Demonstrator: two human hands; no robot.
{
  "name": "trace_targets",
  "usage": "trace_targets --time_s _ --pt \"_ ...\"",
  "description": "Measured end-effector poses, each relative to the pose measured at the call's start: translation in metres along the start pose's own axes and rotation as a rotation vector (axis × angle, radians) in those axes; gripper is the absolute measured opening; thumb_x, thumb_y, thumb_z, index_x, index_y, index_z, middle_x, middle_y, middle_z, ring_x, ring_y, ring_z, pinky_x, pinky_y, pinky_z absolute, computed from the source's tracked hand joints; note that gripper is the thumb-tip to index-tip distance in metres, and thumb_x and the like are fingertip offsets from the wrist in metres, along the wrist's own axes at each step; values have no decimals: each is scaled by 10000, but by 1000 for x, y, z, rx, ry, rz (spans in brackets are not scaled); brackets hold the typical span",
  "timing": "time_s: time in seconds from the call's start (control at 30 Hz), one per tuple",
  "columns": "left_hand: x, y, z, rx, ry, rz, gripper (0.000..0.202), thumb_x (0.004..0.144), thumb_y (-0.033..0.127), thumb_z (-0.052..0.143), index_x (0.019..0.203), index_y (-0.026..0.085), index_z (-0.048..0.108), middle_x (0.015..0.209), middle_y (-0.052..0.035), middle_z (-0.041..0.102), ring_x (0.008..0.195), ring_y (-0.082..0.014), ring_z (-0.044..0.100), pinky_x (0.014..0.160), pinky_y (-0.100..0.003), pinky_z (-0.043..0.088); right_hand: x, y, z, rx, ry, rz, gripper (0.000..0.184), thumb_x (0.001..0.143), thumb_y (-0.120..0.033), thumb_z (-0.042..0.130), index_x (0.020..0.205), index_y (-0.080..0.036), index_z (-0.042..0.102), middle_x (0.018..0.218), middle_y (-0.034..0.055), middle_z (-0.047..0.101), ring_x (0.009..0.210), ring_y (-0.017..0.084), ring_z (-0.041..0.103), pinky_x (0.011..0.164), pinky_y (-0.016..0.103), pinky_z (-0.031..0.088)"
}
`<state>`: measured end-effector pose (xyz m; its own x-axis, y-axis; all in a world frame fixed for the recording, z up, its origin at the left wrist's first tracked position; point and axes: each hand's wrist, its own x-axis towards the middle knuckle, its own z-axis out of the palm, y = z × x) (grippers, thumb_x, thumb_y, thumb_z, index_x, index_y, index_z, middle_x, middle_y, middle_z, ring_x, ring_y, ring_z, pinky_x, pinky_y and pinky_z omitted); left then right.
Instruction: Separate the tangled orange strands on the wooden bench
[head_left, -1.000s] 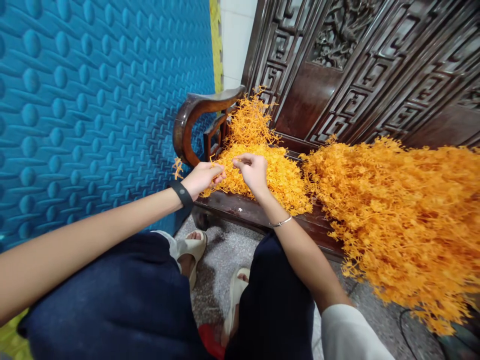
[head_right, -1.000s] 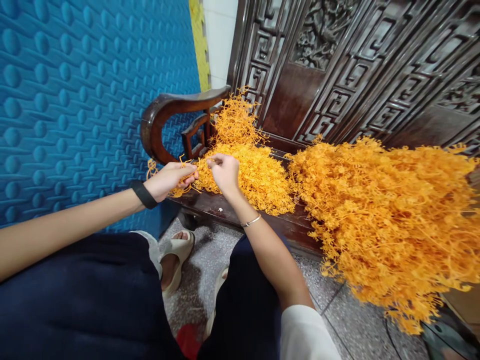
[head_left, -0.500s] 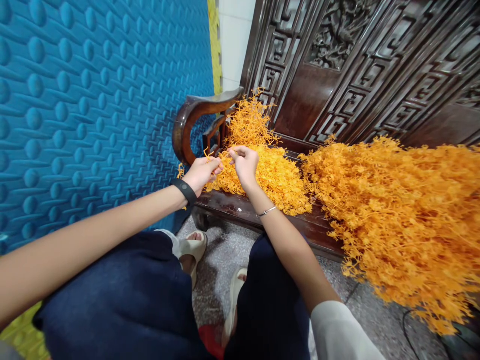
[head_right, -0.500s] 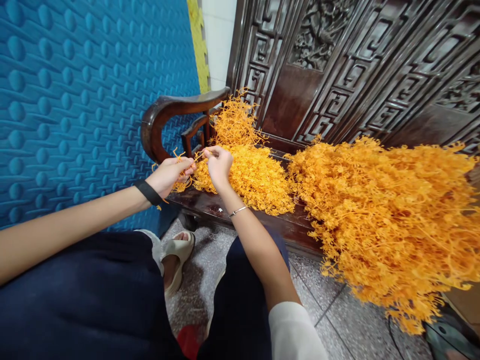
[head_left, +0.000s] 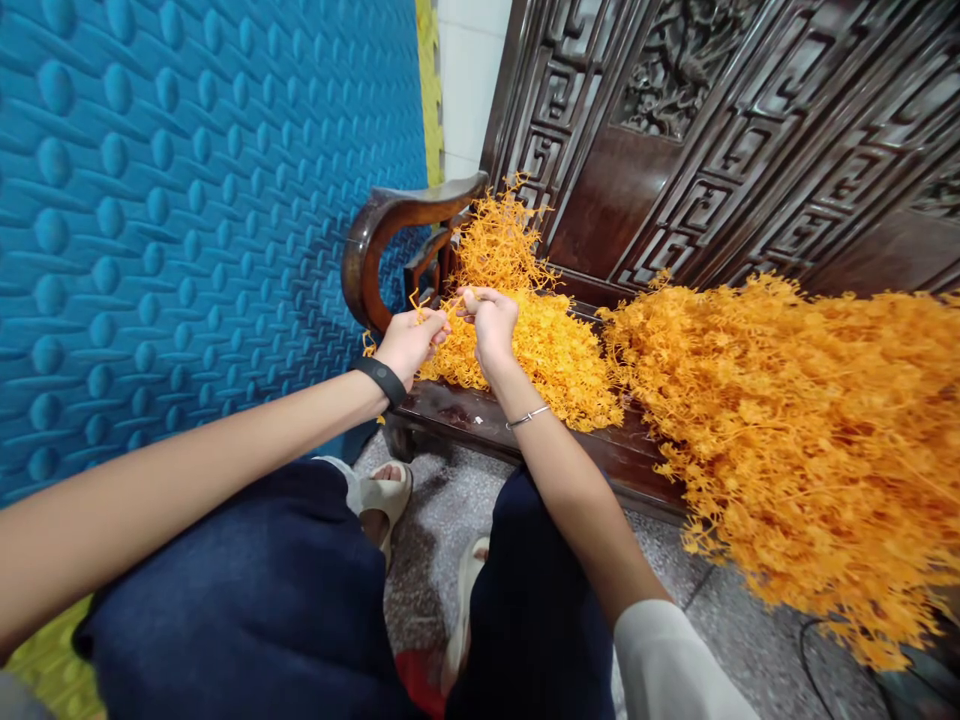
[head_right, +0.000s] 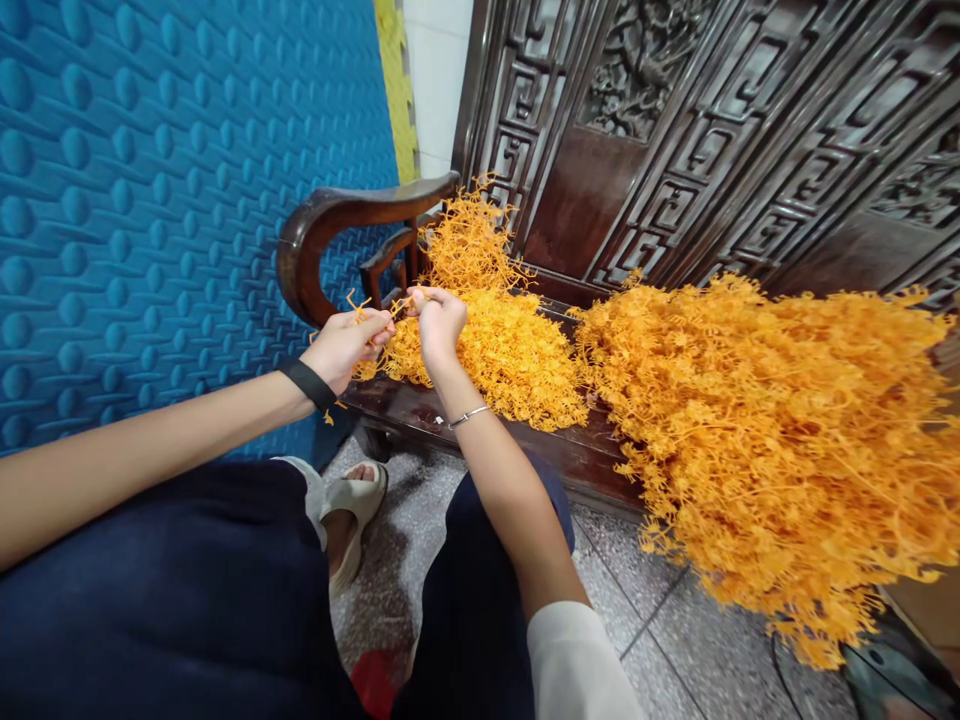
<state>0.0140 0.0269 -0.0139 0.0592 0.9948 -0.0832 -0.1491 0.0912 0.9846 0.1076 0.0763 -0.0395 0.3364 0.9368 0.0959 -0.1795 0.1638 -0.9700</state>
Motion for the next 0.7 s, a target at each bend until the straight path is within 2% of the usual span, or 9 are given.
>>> trace_targets --time_s 0.07,0.13,0.23,0.3,0.4,0.53,0.7 --pt "-3 0 2 -1 5 -6 276 832 102 446 558 125 463 425 62 349 356 -15 241 379 -153 152 5 1 0 8 -7 -35 105 715 -116 540 650 -142 618 590 -31 604 487 56 493 559 217 417" --pt "-10 0 4 4 5 -21 278 833 94 442 557 121 466 425 62 348 355 -13 234 380 -155 142 16 1 -8 1 42 -43 116 734 -112 514 673 -129 612 594 -23 597 494 57 492 542 211 400" --pt "-26 -2 5 31 -41 -60 263 825 98 472 563 115 480 436 56 368 363 -13 256 389 -158 149 41 -6 -38 -86 226 -11 161 775 -99 437 738 -103 594 611 -8 572 496 55 459 502 205 344" --pt "-35 -2 5 50 -104 -62 254 828 114 481 575 113 498 449 49 388 373 -18 291 399 -164 174 55 -12 -61 -125 264 -65 158 790 -118 446 802 -101 602 690 2 575 540 49 427 502 200 304" --pt "-39 -2 1 55 -174 -57 243 837 125 473 602 108 532 474 30 443 384 -33 352 427 -180 249 62 -18 -83 -184 161 -164 88 748 -159 559 781 -129 635 757 -12 585 605 47 381 540 194 305" --pt "-30 -2 -11 -21 -172 -154 152 824 131 510 689 103 574 555 1 531 435 -58 447 479 -198 341 56 -13 -83 -258 -25 -109 102 732 -197 578 767 -139 654 697 -9 586 549 61 366 528 227 320" --pt "-21 0 -23 -144 -198 -327 276 908 286 402 817 99 584 662 -61 615 533 -111 558 537 -228 424 64 1 -81 -401 -8 -12 146 721 -174 552 847 -167 625 683 4 572 639 123 543 653 297 438"
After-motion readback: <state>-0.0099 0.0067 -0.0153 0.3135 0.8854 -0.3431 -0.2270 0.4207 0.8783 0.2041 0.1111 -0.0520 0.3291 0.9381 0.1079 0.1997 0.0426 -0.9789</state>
